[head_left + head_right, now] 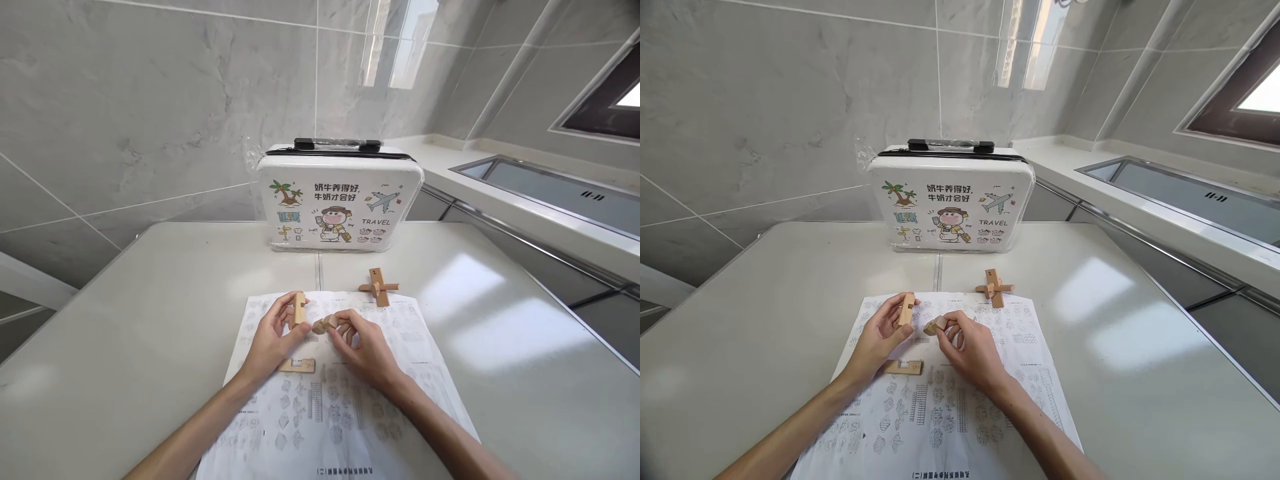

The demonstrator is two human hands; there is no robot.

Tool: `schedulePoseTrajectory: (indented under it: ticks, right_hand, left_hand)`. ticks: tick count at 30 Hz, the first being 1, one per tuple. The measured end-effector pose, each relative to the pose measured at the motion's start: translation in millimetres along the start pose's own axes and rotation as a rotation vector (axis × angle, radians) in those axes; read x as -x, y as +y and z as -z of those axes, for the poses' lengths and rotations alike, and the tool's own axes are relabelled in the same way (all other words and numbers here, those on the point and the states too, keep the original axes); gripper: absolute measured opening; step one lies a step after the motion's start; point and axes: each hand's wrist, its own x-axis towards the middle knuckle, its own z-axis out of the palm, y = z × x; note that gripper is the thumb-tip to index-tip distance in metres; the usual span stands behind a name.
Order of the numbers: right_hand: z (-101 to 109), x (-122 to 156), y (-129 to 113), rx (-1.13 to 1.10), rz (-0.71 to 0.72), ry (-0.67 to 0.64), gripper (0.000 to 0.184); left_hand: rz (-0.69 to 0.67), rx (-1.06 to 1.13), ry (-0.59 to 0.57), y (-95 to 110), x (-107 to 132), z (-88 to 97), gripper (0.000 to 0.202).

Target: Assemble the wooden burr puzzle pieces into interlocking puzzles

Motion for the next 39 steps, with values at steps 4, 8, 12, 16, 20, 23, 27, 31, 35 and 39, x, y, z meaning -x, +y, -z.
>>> schedulePoseTrajectory:
  ticks: [4, 8, 12, 16, 20, 23, 27, 31, 35, 39]
  right_hand:
    - [1, 0, 0, 0.058, 0.022, 0.003, 0.007]
    - [-1, 0, 0, 0.119, 0.103, 0.034, 0.004]
    - [-3, -1, -1, 0.152, 0.208, 0.014, 0.007]
    - [-5, 1, 2, 0.205, 0.271, -0.005, 0.011]
    - [-7, 2, 7, 0.240, 0.308, -0.006, 0.013]
    - [-5, 2, 6, 0.242, 0.328, 0.005, 0.021]
    - [-1, 4, -3, 0.210, 0.424, -0.038, 0.028]
    - [-3, 7, -9, 0.238, 0.528, -0.127, 0.029]
    - [-7, 9, -9, 0.264, 0.548, -0.154, 0.021]
    - [-4, 5, -3, 0.176, 0.486, -0.074, 0.015]
  left_hand:
    - [-0.032, -0.175, 0.014, 4, -3, 7.6, 0.068]
    - [-0.051, -0.372, 0.072, 8, -7, 13.6, 0.067]
    - [-0.035, -0.534, 0.097, 4, -8, 15.4, 0.066]
    - [-0.081, -0.647, 0.071, -2, -8, 16.8, 0.064]
    - [-0.104, -0.661, 0.101, -3, -9, 17.3, 0.061]
    - [-0.085, -0.656, 0.134, -3, -10, 16.7, 0.059]
    - [-0.053, -0.648, 0.171, -5, -11, 16.8, 0.061]
    - [-0.068, -0.648, 0.181, -6, -11, 17.4, 0.059]
    - [-0.085, -0.657, 0.178, -7, -11, 17.1, 0.058]
    - [-0.087, -0.652, 0.180, -10, -12, 19.7, 0.061]
